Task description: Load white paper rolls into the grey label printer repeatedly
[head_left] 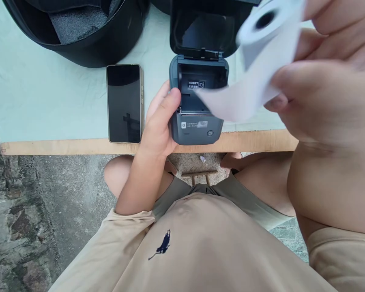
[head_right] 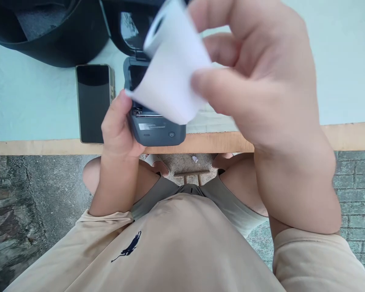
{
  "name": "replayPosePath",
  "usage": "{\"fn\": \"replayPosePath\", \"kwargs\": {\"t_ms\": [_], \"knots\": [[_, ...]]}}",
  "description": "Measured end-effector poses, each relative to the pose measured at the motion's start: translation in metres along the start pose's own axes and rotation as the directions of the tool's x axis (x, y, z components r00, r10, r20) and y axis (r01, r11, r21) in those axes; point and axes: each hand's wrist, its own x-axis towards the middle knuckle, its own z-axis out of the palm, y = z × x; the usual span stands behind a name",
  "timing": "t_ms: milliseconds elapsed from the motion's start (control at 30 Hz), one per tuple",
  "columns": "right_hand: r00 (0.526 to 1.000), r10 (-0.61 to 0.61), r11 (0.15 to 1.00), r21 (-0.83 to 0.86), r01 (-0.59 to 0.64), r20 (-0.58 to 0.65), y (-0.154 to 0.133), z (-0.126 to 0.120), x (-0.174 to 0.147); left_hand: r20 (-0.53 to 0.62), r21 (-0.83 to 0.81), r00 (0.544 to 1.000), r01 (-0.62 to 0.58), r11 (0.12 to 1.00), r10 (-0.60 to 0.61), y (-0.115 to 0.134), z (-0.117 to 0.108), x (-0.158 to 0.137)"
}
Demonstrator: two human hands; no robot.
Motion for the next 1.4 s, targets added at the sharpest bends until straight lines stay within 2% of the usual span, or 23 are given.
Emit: {"fn": "replayPosePath", "kwargs": {"t_ms": [33,100,167,233,367,433,500,567,767,933,1033,1167,1267,1400], "knots": [[0.997,0.029,0.99,0.141,-0.02,-0.065,0.007,-0.003,0.001,0.022,0.008,1.0,0.022,1.0,-0.022,0.001,-0.003,0.0],[0.986,0.165,0.944,0.291,-0.157,-0.003,0.025,-0.007,0.001,0.046,0.011,0.998,0.039,0.999,-0.039,0.004,-0.01,0.001],[0.981,0.193,0.937,0.301,-0.174,-0.031,0.041,-0.009,0.0,0.065,0.003,0.997,0.044,0.999,-0.044,0.006,-0.014,0.001],[0.987,0.15,0.969,0.207,-0.134,-0.061,0.051,-0.008,-0.004,0.079,-0.005,0.996,0.052,0.999,-0.051,0.006,-0.015,0.001],[1.0,0.017,0.99,-0.137,-0.018,-0.004,0.055,-0.004,-0.01,0.069,0.01,0.997,0.039,0.999,-0.039,0.005,-0.012,0.001],[0.997,-0.079,0.94,-0.334,0.067,-0.022,0.054,-0.003,-0.011,0.07,0.008,0.997,0.032,0.999,-0.032,0.004,-0.011,0.001],[0.981,-0.19,0.847,-0.513,0.14,-0.045,0.056,-0.003,-0.01,0.068,-0.017,0.997,0.036,0.999,-0.035,0.005,-0.011,0.001],[0.97,-0.238,0.77,-0.618,0.157,-0.05,0.06,-0.003,-0.008,0.069,-0.034,0.996,0.052,0.998,-0.049,0.006,-0.012,0.0],[0.994,-0.07,0.734,-0.679,-0.005,-0.083,0.07,0.0,-0.005,0.097,-0.03,0.992,0.081,0.996,-0.078,0.008,-0.013,0.0],[0.996,-0.045,0.732,-0.681,-0.02,-0.077,0.068,0.003,-0.005,0.061,-0.019,0.997,0.04,0.999,-0.039,0.006,-0.01,0.0],[0.99,-0.134,0.746,-0.662,0.077,-0.035,0.068,0.001,-0.005,0.087,-0.019,0.996,0.028,0.999,-0.026,0.004,-0.012,0.001],[0.957,-0.29,0.687,-0.694,0.218,0.013,0.066,-0.001,-0.005,0.162,0.035,0.986,-0.032,0.999,0.026,-0.002,-0.02,0.006],[0.953,-0.301,0.663,-0.713,0.228,0.026,0.066,-0.001,-0.005,0.215,0.052,0.975,-0.075,0.996,0.062,-0.006,-0.026,0.01],[0.951,-0.309,0.664,-0.714,0.221,0.007,0.065,0.001,-0.006,0.213,0.053,0.975,-0.074,0.996,0.061,-0.006,-0.026,0.011]]}}
